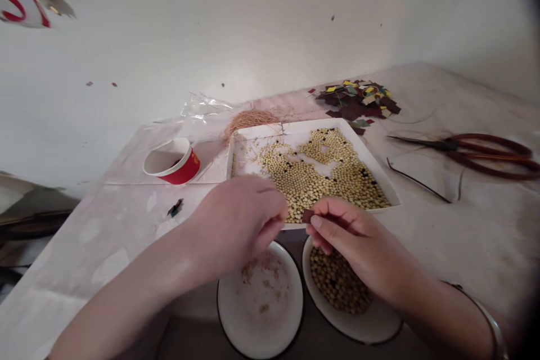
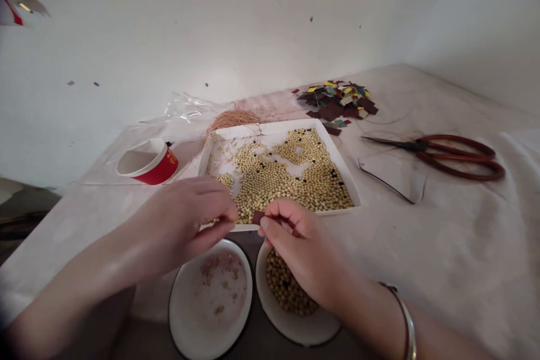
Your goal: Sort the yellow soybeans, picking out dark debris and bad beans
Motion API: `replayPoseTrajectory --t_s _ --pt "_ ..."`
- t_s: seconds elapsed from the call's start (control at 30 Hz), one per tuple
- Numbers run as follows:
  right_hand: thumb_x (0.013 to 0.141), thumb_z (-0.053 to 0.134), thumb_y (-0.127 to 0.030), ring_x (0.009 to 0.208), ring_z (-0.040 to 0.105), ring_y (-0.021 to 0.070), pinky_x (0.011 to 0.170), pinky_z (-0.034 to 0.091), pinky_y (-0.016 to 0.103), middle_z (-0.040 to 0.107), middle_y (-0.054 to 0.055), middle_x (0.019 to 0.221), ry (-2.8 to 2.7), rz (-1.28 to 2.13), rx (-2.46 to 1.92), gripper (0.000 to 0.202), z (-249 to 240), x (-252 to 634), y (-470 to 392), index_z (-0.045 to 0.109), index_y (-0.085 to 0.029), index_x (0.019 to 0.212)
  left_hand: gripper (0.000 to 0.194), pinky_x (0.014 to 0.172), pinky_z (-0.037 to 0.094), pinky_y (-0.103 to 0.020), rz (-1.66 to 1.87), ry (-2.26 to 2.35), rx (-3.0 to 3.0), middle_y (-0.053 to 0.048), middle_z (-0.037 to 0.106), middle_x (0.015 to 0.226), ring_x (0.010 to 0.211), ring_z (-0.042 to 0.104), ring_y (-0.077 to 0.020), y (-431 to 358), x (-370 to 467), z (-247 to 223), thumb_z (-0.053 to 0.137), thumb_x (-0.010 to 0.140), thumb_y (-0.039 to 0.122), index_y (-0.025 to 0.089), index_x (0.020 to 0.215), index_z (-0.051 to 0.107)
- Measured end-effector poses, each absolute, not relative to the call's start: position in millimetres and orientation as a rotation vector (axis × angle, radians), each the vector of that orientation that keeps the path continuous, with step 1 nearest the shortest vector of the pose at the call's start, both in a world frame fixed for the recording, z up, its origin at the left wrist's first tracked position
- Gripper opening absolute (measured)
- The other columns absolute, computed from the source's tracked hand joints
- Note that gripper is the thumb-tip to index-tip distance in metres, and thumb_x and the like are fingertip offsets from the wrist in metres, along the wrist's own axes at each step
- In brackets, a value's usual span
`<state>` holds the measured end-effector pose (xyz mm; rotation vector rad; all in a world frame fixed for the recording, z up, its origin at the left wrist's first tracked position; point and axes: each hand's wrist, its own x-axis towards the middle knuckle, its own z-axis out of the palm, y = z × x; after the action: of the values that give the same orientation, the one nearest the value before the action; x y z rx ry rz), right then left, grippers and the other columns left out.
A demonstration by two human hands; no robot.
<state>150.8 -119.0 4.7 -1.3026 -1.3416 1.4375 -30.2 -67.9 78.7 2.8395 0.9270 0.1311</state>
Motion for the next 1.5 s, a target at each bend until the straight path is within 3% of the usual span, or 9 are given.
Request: replayPoseTrajectory --t_s 0.13,0.3,0.57,0.9,1.27,1.5 --pt "0.086 0.044 -0.029 0.058 0.042 0.0117 0.055 0.033 0.027 0.049 -0.002 0.063 -1.362 1.424 -1.298 0.017 3.4 151.7 -120.0 0.049 -0.020 0.073 0.003 0.060 0.038 -0.024 -0.231 0.783 2.737 0.002 0.060 0.072 0.070 0.055 -0.0130 -68.5 -40.3 80.2 0.059 0.075 0.020 0.021 0.075 0.061" --pt "0.087 0.043 -0.030 0.058 0.042 0.0115 0.055 0.033 0.026 0.049 -0.003 0.063 -1.348 1.458 -1.295 0.016 2.2 152.0 -120.7 0.050 -0.020 0.076 0.008 0.063 0.038 -0.028 -0.120 1.051 2.871 0.000 0.062 0.077 0.074 0.056 -0.0167 -46.7 -36.3 61.2 0.053 0.079 0.019 0.020 0.081 0.061" --pt "0.087 0.045 -0.030 0.059 0.044 0.0114 0.055 0.034 0.026 0.050 -0.003 0.063 -1.394 1.417 -1.308 0.017 2.3 153.0 -119.9 0.050 -0.020 0.075 0.009 0.064 0.038 -0.028 -0.160 0.946 2.869 -0.003 0.062 0.078 0.076 0.055 -0.0179 -35.5 -27.1 37.4 0.052 0.080 0.021 0.018 0.079 0.061" --pt "0.086 0.045 -0.029 0.059 0.044 0.0114 0.055 0.035 0.026 0.050 -0.003 0.062 -1.396 1.412 -1.319 0.016 2.7 152.4 -119.4 0.051 -0.020 0.075 0.008 0.064 0.039 -0.028 -0.073 0.929 2.890 -0.002 0.061 0.076 0.074 0.054 -0.0174 -33.7 -24.8 24.6 0.051 0.076 0.016 0.018 0.077 0.058" --pt "0.087 0.045 -0.030 0.060 0.044 0.0111 0.055 0.035 0.026 0.051 -0.004 0.064 -1.411 1.394 -1.295 0.016 -0.5 154.9 -120.2 0.051 -0.021 0.076 0.006 0.060 0.037 -0.024 0.371 0.929 2.695 0.002 0.056 0.071 0.069 0.050 -0.0112 -63.4 -21.3 71.1 0.052 0.075 0.014 0.018 0.073 0.055" --pt "0.086 0.045 -0.028 0.059 0.043 0.0113 0.055 0.035 0.026 0.050 -0.004 0.063 -1.450 1.378 -1.282 0.016 0.9 153.8 -118.9 0.052 -0.020 0.075 0.008 0.066 0.038 -0.028 0.396 0.891 2.820 0.000 0.055 0.073 0.072 0.049 -0.0136 -73.3 -12.6 63.6 0.051 0.079 0.018 0.016 0.074 0.057"
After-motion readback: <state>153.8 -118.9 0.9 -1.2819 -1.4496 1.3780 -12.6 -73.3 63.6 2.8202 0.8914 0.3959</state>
